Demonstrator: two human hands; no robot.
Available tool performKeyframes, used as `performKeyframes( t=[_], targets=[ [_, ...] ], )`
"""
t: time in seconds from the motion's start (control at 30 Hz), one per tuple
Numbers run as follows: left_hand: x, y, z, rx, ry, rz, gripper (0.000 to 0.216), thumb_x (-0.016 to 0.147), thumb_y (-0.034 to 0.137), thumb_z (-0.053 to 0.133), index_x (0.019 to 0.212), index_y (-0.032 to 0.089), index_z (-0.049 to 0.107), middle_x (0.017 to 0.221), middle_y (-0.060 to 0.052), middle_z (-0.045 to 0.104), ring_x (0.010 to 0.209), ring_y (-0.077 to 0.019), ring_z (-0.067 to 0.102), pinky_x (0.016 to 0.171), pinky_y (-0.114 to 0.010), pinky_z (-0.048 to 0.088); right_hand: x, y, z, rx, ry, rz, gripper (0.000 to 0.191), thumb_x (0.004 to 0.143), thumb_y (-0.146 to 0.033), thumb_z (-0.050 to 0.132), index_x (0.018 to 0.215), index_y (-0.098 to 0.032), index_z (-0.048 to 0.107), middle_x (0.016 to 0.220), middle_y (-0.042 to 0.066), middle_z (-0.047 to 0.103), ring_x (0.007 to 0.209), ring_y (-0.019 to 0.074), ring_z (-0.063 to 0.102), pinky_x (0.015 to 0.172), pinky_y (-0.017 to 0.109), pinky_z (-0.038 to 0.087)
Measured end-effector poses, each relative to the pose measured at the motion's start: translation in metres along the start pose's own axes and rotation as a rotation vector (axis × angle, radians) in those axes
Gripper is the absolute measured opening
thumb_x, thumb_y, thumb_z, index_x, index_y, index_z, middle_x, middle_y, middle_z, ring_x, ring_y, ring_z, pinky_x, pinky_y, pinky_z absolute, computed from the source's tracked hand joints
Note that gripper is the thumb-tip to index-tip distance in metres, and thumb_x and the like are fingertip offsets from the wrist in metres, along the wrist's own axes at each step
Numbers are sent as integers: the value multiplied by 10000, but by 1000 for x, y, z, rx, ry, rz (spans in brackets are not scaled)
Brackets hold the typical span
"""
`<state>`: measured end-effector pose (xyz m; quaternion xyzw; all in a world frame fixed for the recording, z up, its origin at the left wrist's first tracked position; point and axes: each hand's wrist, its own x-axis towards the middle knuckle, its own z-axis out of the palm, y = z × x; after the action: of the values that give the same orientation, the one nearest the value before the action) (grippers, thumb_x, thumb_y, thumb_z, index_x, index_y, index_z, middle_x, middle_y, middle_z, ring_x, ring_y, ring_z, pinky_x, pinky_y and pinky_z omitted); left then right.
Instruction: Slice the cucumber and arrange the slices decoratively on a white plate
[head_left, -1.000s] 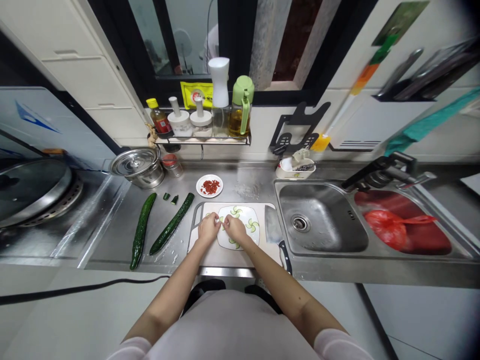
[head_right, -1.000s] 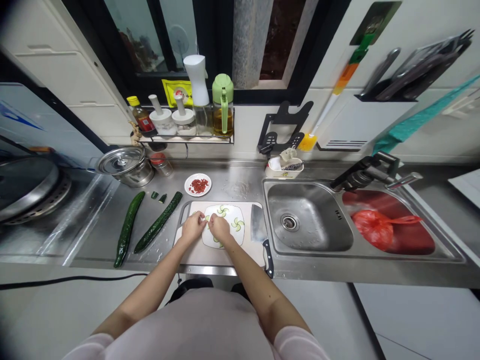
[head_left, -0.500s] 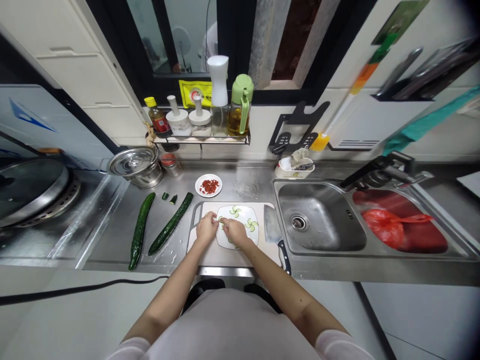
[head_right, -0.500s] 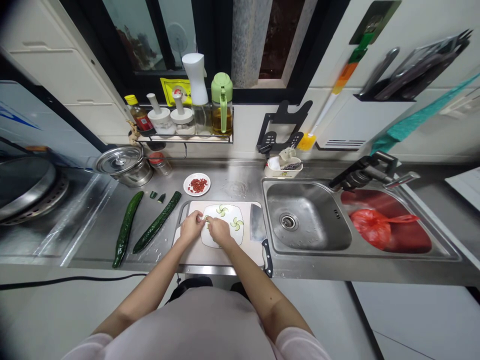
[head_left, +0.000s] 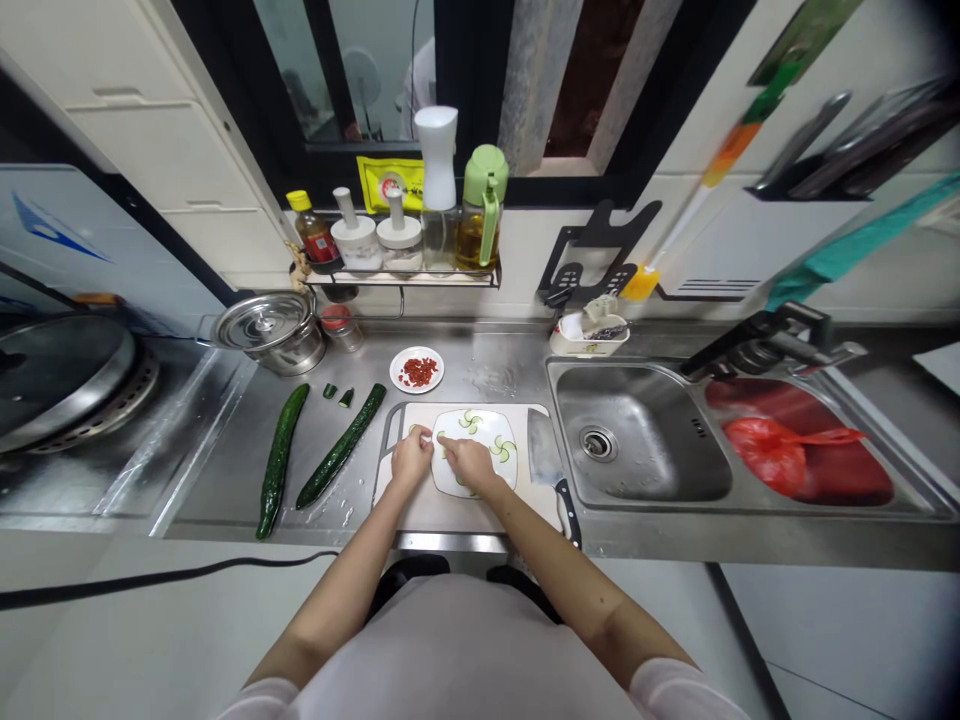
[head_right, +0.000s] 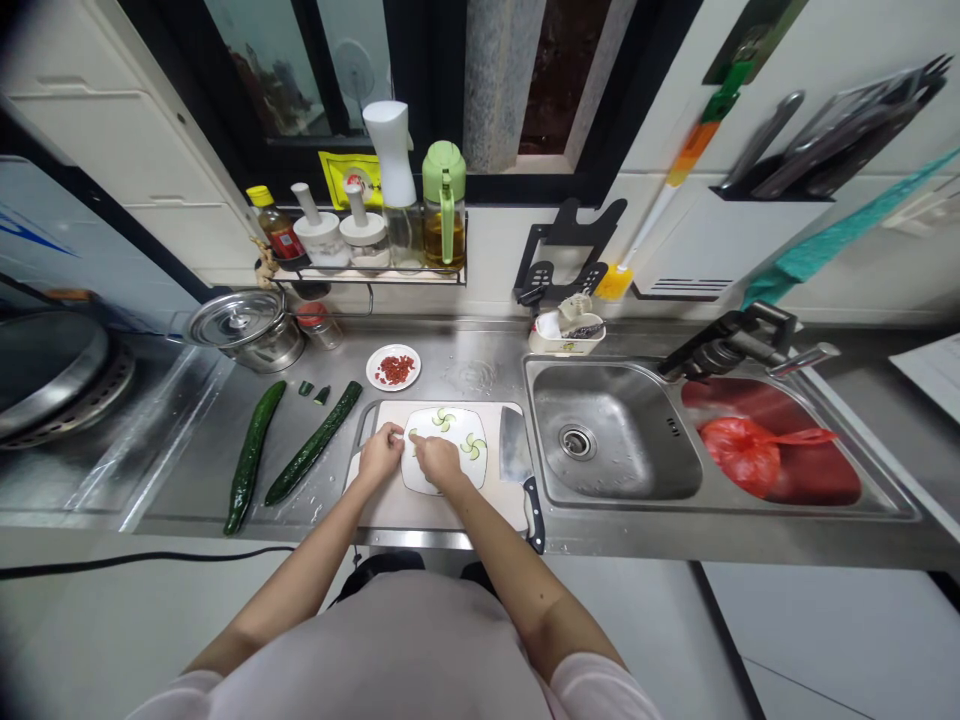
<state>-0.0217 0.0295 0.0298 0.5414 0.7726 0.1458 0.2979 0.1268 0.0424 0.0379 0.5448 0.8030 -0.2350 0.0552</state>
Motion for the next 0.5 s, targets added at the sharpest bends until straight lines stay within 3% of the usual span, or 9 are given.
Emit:
performKeyframes(
  t=[0.37,0.5],
  targets=[
    [-1,2,-4,-25,-19,-3,233,817,216,550,1036,257,620,843,1,705,826,-181,646,698,-252,413,-2,-1,-3,71,12,3,414,965,-273,399,1356,-312,530,1091,55,707,990,193,623,777,251,393],
    [-1,-4,-8,-74,27,-20,236,816,266,556,1041,253,624,846,-3,695,823,-180,641,720,-255,423,-6,4,-10,176,103,60,412,963,-282,402,1348,-278,547,1118,58,704,983,193,629,784,250,400]
  ],
)
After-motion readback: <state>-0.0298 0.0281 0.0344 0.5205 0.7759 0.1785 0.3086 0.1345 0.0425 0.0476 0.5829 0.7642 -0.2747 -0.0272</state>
